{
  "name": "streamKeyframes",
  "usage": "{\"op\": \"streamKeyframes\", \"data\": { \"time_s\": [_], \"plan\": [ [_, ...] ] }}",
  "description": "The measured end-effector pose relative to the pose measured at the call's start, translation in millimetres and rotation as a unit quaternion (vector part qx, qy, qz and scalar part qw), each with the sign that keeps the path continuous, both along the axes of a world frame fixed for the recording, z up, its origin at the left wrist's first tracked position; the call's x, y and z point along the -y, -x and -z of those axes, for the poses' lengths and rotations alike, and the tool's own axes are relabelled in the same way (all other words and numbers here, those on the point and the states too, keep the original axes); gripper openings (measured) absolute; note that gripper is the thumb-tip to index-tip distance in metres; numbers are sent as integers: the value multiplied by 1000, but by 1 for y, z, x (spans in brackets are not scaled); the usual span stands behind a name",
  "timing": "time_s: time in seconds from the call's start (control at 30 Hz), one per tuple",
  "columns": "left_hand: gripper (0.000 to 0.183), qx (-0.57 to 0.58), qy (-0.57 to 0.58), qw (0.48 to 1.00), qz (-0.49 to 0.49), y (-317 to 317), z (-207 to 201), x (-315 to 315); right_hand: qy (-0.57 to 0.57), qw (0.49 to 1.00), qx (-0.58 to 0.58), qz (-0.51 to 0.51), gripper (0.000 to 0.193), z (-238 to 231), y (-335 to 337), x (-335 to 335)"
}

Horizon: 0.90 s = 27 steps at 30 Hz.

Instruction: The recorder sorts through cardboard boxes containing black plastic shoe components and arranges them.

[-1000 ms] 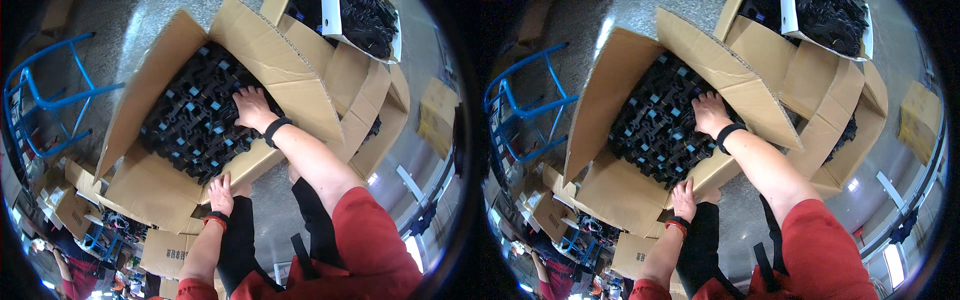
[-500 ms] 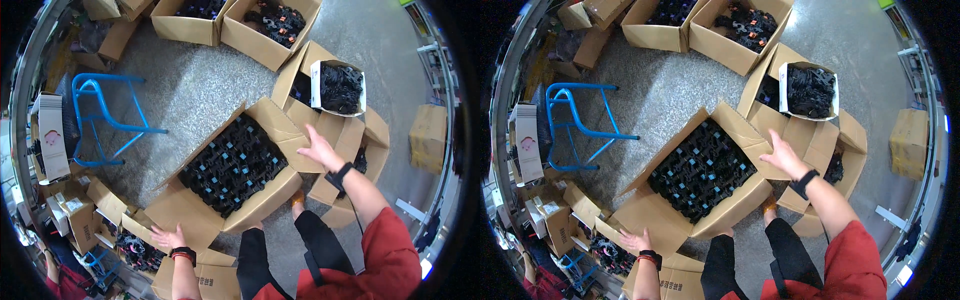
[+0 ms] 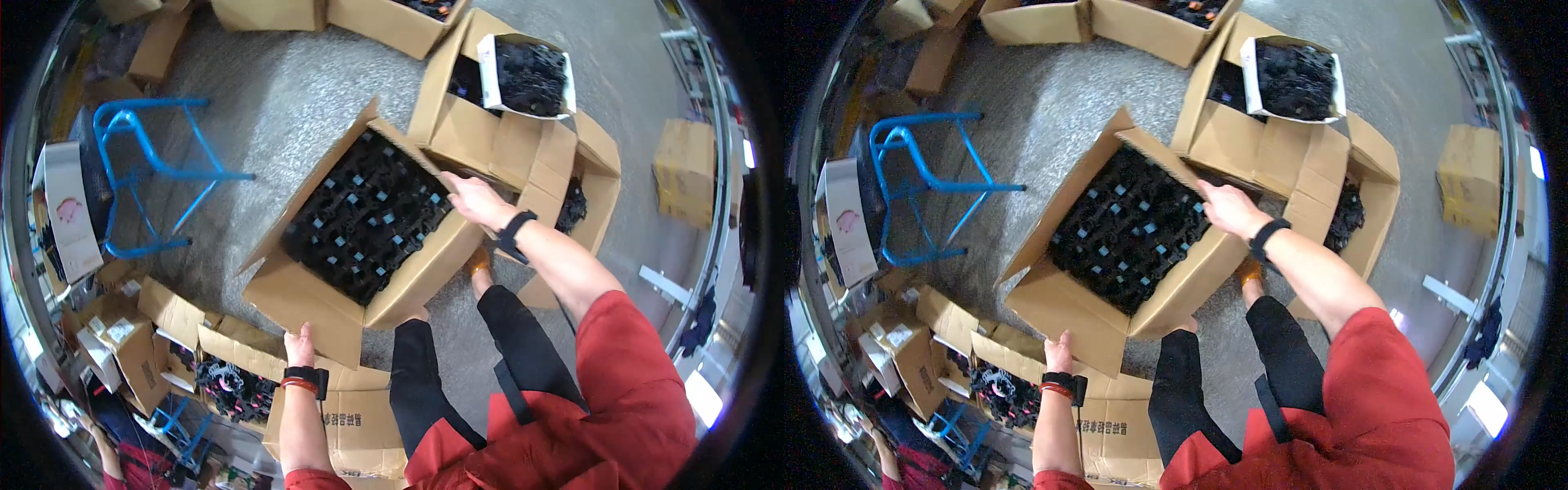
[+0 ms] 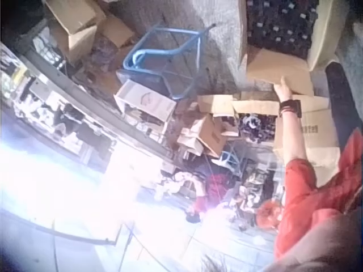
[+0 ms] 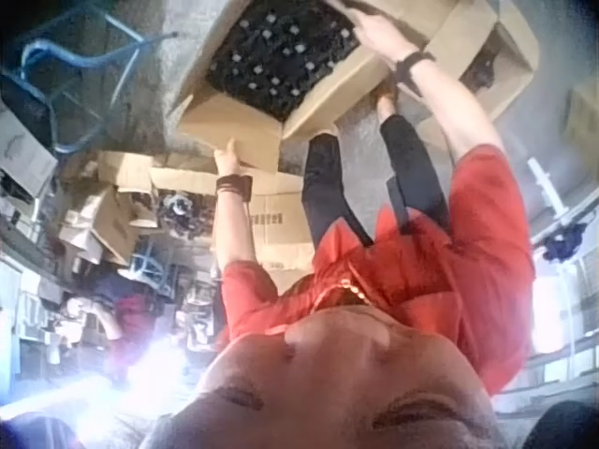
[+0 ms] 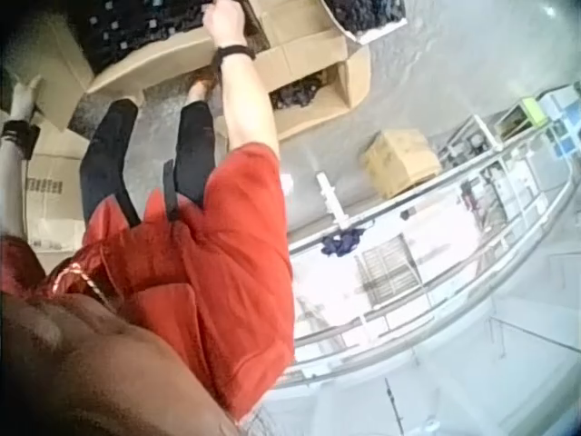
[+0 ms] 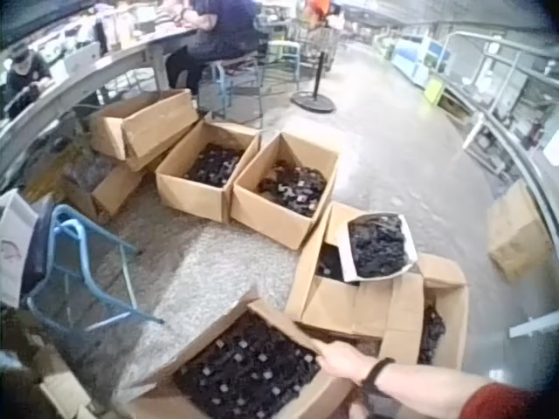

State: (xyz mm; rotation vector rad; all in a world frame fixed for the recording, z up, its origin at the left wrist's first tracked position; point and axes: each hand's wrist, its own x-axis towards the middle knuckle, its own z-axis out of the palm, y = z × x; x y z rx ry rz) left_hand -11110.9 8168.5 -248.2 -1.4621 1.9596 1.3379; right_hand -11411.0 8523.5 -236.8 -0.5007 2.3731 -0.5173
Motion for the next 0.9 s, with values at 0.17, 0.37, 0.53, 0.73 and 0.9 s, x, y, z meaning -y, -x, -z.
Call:
{"op": "streamKeyframes", "data": {
  "time_s": [0.17, 0.37, 0.53, 0.73, 0.9],
  "plan": [
    [15, -70, -139, 984, -91, -4, -15, 1, 40, 996, 69, 48, 26, -26, 6, 3],
    [21, -23, -71, 997, 5, 15, -88, 21, 71, 997, 35, 27, 25, -44, -9, -11],
    [34, -56, -49, 996, 59, 37, -136, 8, 113, 989, 70, 69, 29, -53, -34, -36],
    [30, -86, 131, 860, 486, 53, -204, 11, 148, 977, 120, 93, 43, -103, -46, -67],
    [31, -47, 144, 858, 491, 75, -261, -2, 112, 968, 159, 158, 47, -171, -70, -117]
  ]
}}
